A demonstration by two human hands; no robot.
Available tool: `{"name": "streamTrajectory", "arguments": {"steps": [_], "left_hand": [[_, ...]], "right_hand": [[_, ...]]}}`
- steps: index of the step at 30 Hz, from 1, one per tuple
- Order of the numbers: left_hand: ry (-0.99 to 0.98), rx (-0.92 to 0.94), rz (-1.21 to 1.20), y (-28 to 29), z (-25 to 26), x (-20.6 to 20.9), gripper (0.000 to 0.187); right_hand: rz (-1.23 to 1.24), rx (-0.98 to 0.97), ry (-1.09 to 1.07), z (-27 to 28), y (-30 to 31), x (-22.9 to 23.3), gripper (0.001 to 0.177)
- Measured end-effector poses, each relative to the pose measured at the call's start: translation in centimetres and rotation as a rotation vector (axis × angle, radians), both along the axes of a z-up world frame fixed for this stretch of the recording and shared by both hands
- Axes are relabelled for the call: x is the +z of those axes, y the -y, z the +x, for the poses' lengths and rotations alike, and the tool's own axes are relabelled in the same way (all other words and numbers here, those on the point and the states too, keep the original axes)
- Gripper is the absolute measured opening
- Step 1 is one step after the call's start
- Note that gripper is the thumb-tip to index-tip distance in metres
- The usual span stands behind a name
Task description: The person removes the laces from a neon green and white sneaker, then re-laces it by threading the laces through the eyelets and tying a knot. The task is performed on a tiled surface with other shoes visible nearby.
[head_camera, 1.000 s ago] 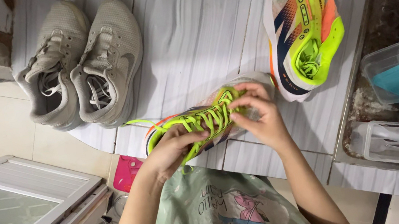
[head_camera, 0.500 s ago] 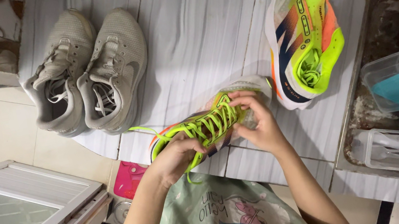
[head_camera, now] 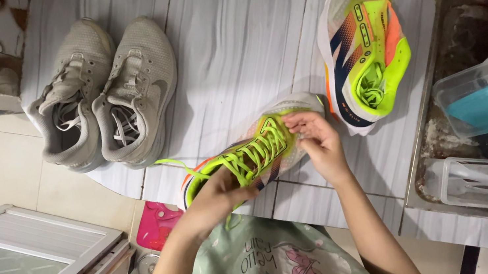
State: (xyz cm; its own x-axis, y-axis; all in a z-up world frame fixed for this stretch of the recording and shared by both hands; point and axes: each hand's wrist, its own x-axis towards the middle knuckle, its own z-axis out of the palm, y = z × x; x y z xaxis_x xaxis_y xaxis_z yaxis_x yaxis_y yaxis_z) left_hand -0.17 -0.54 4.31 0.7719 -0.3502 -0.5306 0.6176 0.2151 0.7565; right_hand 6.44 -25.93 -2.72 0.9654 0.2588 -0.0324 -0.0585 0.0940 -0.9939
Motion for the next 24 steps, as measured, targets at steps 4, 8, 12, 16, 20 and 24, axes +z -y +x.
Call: {"name": "streamTrajectory", "arguments": {"steps": [4,8,12,16,20,24], "left_hand": [[0.206,-0.391,0.853,-0.4,-2.1,3.8,0.027],[0.553,-0.142,1.129,-0.7,-4.0,6.3,0.021],[0.449,-0.185,1.249,-1.6,-4.4,7.8,0.012],[0.500,-0.011,1.347,-1.9,-3.4,8.1,0.025],[0.728,0.101,1.247,-3.0,-1.1,6.8,0.040],[0.639,0.026,1.048,-4.7,-0.2,5.2,0.031]], "right_hand": [[0.057,-0.070,0.001,-1.4,0.4,-0.2,0.036],[0.042,-0.094,-0.079,-2.7,1.1,-0.7,0.030],[0.006,-0.112,-0.108,-3.6,1.3,-0.5,0.023],[-0.056,-0.013,-0.049,-5.8,0.4,1.2,0.011],[-0.225,0.143,-0.074,-7.6,-2.7,4.0,0.013],[-0.351,0.156,-0.031,-8.9,-6.5,6.7,0.022]]}}
